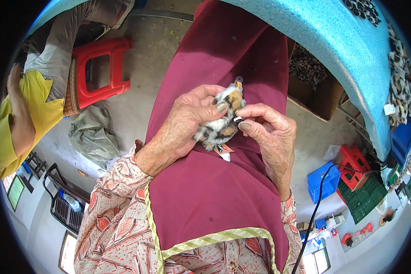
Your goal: Attaching identification tags and leg bands to plush bird toys on a production line.
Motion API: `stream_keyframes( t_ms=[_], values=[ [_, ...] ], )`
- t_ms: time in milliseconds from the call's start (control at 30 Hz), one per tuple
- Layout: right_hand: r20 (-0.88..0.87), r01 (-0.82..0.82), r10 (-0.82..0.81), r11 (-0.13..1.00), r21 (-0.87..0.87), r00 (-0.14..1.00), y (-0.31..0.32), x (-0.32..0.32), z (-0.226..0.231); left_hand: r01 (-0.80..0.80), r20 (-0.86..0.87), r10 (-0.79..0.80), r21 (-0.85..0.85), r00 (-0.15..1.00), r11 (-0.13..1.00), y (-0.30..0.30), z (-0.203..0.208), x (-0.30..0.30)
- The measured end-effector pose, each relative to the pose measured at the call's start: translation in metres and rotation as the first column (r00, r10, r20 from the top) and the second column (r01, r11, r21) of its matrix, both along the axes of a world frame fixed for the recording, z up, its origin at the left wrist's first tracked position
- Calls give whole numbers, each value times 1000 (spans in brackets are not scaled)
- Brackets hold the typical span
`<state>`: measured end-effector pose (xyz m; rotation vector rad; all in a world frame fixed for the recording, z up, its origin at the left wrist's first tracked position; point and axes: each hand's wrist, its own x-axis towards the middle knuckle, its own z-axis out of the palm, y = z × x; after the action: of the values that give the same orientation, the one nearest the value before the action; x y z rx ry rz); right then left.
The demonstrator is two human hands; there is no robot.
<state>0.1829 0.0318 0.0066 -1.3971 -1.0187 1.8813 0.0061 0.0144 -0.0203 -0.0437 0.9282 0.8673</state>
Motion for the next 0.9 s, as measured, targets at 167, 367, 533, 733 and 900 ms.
stream_keyframes(
  t_ms=[167,367,533,733,900],
  values=[
    [63,-82,77,992,94,995,3,2,-9,6,-22,-6,-5,1000,1000,1,-5,1],
    [62,-47,46,999,6,997,14,2,-3,55,-82,-51,39,995,998,15,9,2],
    [174,-85,70,993,83,982,7,-11,-10,178,-489,19,353,872,919,2,8,-2],
    [87,19,-18,1000,-11,996,-12,-3,-52,505,-826,33,376,563,777,2,4,5],
    [-115,49,-61,993,-103,992,-16,-1,-52,586,-799,157,544,580,600,-4,-4,9]
  ],
)
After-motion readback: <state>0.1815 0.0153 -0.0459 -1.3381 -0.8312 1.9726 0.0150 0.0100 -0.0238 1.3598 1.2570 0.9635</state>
